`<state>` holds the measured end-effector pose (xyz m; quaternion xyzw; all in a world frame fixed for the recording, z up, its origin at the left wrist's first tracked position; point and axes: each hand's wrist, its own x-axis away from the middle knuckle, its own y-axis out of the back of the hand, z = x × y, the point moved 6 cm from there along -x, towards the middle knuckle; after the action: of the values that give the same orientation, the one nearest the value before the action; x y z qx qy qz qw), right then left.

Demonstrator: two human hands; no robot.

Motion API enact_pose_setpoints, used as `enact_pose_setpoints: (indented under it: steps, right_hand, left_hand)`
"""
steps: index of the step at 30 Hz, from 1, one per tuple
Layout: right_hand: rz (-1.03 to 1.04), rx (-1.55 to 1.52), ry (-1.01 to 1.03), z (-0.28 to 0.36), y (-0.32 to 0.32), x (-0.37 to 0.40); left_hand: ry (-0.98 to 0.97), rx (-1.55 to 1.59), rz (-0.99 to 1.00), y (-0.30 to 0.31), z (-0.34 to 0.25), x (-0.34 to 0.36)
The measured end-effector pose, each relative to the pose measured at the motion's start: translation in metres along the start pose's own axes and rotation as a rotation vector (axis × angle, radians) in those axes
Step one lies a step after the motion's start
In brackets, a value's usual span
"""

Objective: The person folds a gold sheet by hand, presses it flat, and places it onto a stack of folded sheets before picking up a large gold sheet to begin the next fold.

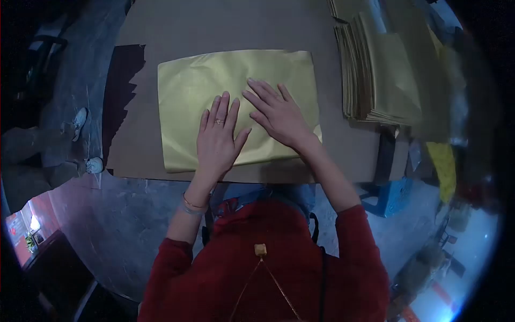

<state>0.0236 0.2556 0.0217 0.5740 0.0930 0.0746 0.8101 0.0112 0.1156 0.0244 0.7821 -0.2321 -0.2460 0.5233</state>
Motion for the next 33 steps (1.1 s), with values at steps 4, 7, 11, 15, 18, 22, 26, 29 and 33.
enact_pose_setpoints:
  steps: [4,7,11,15,18,22,26,29,33]
  right_hand:
    - [-0.095,0.052,-0.231,-0.053,0.010,0.012]
    - [-0.173,0.069,-0.342,-0.085,0.016,0.018]
    - [-0.186,0.204,-0.422,-0.096,0.010,0.019]
    - [-0.237,0.184,-0.483,-0.103,0.011,0.021]
    - [-0.247,0.152,-0.452,-0.106,0.019,0.018]
    - [-0.277,0.188,-0.407,-0.118,0.013,0.015]
    - [-0.309,0.239,-0.391,-0.123,0.006,0.018]
    - [-0.385,0.276,-0.505,-0.096,0.016,0.021]
    - [-0.328,0.215,-0.282,0.019,-0.003,0.006]
  left_hand:
    - [0.004,-0.001,-0.003,0.000,0.001,0.000]
    - [-0.009,0.002,-0.016,0.000,0.001,0.000]
    - [-0.015,-0.006,-0.035,-0.002,0.001,0.001]
    - [-0.016,-0.011,-0.043,-0.001,0.001,0.001]
    - [-0.030,-0.023,-0.069,-0.002,0.001,0.001]
    - [-0.043,-0.026,-0.097,-0.002,0.000,0.002]
    - [-0.062,-0.035,-0.128,-0.004,0.000,0.001]
    - [-0.089,-0.036,-0.164,-0.005,0.000,0.001]
    - [-0.059,-0.042,-0.135,-0.006,0.001,0.000]
